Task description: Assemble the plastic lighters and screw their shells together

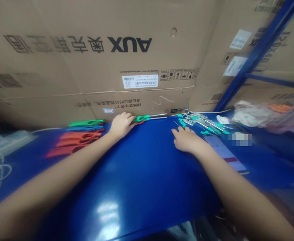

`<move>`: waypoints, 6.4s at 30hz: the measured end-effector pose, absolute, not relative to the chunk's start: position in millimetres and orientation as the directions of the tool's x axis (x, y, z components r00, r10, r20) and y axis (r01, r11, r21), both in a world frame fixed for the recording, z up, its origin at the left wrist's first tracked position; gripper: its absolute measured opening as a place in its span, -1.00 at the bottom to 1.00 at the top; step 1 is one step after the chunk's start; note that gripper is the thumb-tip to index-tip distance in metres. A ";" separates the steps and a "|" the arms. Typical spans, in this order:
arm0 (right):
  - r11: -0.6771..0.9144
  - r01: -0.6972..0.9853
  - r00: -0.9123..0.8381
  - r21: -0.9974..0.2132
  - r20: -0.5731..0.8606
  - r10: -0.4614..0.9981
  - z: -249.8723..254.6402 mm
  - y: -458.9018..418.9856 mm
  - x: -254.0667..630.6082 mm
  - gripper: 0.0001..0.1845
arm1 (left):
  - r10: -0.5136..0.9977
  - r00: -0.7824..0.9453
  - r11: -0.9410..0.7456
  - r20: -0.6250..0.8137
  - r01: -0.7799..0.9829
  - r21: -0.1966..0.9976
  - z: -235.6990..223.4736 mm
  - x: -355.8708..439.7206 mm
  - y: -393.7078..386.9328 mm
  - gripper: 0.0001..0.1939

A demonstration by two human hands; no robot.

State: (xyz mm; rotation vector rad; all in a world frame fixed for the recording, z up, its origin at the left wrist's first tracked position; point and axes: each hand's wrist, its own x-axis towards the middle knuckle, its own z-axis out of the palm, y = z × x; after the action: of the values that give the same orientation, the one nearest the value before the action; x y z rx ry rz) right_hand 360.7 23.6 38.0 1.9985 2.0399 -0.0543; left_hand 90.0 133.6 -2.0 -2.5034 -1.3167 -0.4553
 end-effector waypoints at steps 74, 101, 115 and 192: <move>0.394 0.919 -0.385 0.014 -0.188 0.904 7.9 17.1 344.7 -0.29 | 0.843 0.531 -0.538 0.092 0.834 0.122 56.7 -87.3 48.3 -0.72; 0.806 0.386 -0.839 -0.448 0.191 0.509 14.7 -16.1 295.8 -0.80 | 0.708 0.648 -0.696 0.280 0.575 0.430 -7.3 58.0 -43.8 -0.84; 0.814 0.514 -0.824 -0.271 0.109 0.557 14.2 3.0 317.3 -0.87 | 0.838 0.472 -0.534 0.274 0.605 0.591 -25.3 31.2 -26.1 -0.59; 0.774 0.603 -0.791 -0.192 -0.021 0.611 14.1 -8.8 306.2 -0.84 | 0.698 0.616 -0.691 0.364 0.447 0.569 -15.0 28.1 -32.1 -0.74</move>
State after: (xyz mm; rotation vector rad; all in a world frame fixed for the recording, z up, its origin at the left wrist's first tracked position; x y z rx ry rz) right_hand 306.2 -8.8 14.1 1.0271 2.9992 -0.3010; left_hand 28.1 -32.1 -15.0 -3.1985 -1.2029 -1.0640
